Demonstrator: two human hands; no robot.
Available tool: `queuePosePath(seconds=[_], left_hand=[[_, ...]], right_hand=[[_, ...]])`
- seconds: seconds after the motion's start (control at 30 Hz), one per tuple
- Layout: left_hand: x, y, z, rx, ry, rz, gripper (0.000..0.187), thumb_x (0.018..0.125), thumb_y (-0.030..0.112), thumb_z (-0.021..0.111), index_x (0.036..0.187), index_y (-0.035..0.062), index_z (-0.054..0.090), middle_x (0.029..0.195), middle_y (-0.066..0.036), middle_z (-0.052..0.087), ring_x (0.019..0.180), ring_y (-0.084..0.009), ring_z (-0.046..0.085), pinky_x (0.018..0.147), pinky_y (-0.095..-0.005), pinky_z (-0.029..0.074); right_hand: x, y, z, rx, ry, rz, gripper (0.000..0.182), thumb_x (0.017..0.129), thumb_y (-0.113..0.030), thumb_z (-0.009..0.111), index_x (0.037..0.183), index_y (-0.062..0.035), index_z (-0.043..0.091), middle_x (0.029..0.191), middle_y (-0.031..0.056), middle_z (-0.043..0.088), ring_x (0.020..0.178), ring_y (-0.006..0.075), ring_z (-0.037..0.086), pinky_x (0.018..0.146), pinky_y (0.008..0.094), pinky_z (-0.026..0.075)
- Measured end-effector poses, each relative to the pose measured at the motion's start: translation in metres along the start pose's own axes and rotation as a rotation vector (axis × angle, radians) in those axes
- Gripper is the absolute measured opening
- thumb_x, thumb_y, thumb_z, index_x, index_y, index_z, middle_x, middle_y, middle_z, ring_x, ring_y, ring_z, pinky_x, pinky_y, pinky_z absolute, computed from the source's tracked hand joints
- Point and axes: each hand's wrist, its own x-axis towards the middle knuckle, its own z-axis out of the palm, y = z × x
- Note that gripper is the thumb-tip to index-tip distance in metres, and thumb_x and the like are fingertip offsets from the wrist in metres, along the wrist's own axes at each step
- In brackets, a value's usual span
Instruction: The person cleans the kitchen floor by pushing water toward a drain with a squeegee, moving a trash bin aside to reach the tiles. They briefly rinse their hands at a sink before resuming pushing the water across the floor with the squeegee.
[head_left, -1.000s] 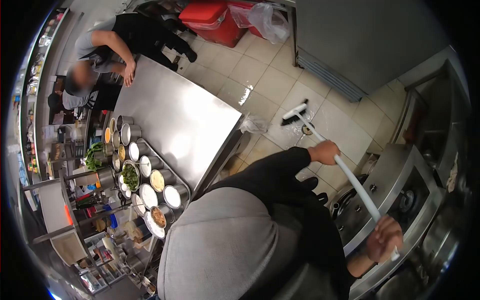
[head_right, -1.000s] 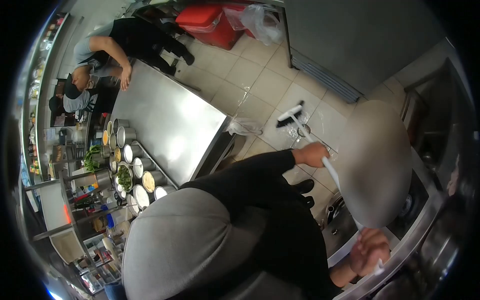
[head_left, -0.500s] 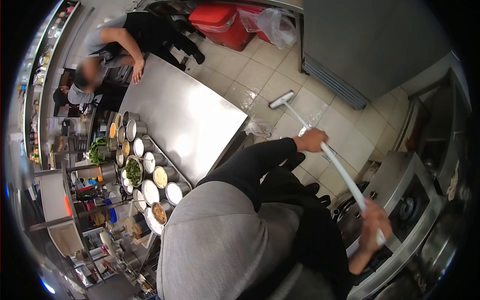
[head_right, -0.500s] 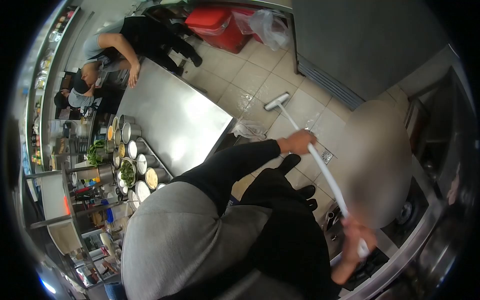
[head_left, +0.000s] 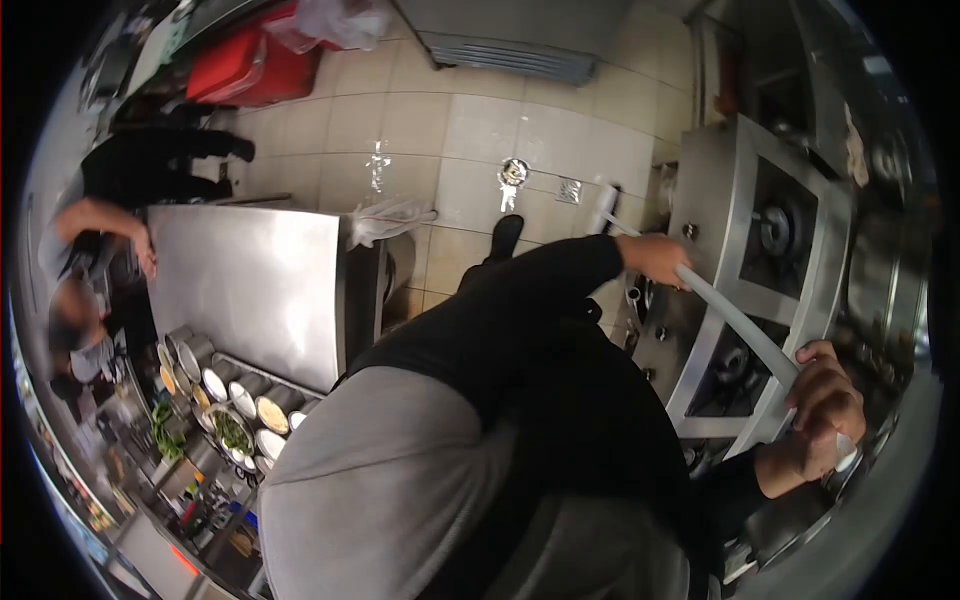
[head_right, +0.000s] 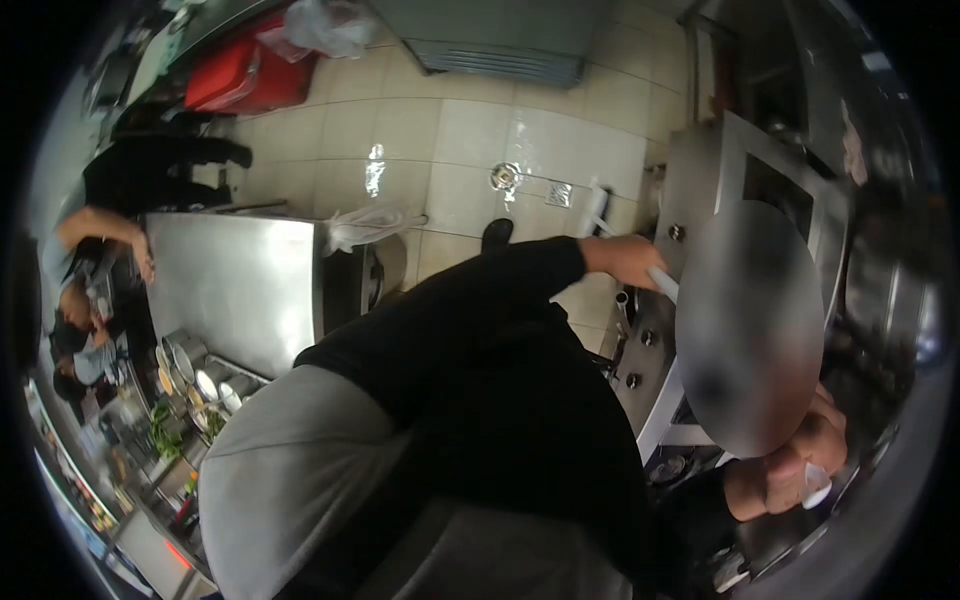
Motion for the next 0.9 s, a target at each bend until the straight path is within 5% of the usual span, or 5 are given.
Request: queuePosePath(seconds=[0.23, 0.47, 0.6, 0.73, 0.9], left_hand=[[-0.12, -0.041, -0.038, 0.381, 0.134, -0.253, 0.026, 0.079, 0.035, 0.071, 0.075, 0.0088, 0.069, 0.076, -0.017, 0.067, 0.077, -0.0406, 0.066, 0.071, -0.0494, 0.053], [-0.185, -0.056, -0.078, 0.66, 0.326, -0.499, 0.027, 0.081, 0.031, 0.067, 0.077, 0.0051, 0.073, 0.083, -0.021, 0.069, 0.083, -0.0417, 0.066, 0.078, -0.0499, 0.053], [-0.109, 0.011, -0.065, 0.492, 0.281, -0.404, 0.02, 0.076, 0.029, 0.073, 0.075, 0.0085, 0.07, 0.078, -0.017, 0.068, 0.081, -0.0407, 0.065, 0.074, -0.0506, 0.052], [-0.003, 0.098, -0.041, 0.181, 0.173, -0.131, 0.022, 0.079, 0.029, 0.073, 0.076, 0.0094, 0.064, 0.073, -0.014, 0.066, 0.072, -0.039, 0.064, 0.064, -0.0471, 0.05], [0.073, 0.051, -0.033, 0.216, 0.037, -0.026, 0.013, 0.08, 0.024, 0.068, 0.081, 0.0104, 0.068, 0.077, -0.016, 0.067, 0.079, -0.0407, 0.065, 0.07, -0.0506, 0.05]], right_hand=[[-0.062, 0.057, 0.059, 0.513, 0.356, 0.096, 0.047, 0.09, -0.028, 0.07, 0.06, -0.0041, 0.044, 0.061, 0.0077, 0.052, 0.054, 0.0235, 0.051, 0.065, 0.045, 0.051], [-0.069, 0.094, 0.071, 0.435, 0.119, 0.268, 0.015, 0.09, -0.004, 0.062, 0.081, 0.0078, 0.064, 0.083, 0.0159, 0.067, 0.082, 0.0252, 0.064, 0.087, 0.0416, 0.053], [-0.078, 0.046, -0.012, 0.333, 0.242, 0.219, 0.028, 0.087, -0.02, 0.068, 0.073, 0.0035, 0.064, 0.086, 0.0215, 0.071, 0.078, 0.0308, 0.068, 0.08, 0.0446, 0.053], [-0.061, -0.021, -0.087, 0.146, 0.239, -0.189, 0.046, 0.101, -0.042, 0.05, 0.065, -0.0139, 0.046, 0.061, -0.002, 0.049, 0.058, 0.0149, 0.053, 0.074, 0.0409, 0.05], [0.003, -0.003, -0.037, 0.026, 0.241, -0.212, 0.048, 0.095, -0.04, 0.067, 0.064, -0.0097, 0.046, 0.056, 0.0014, 0.05, 0.047, 0.0181, 0.056, 0.054, 0.0344, 0.056]])
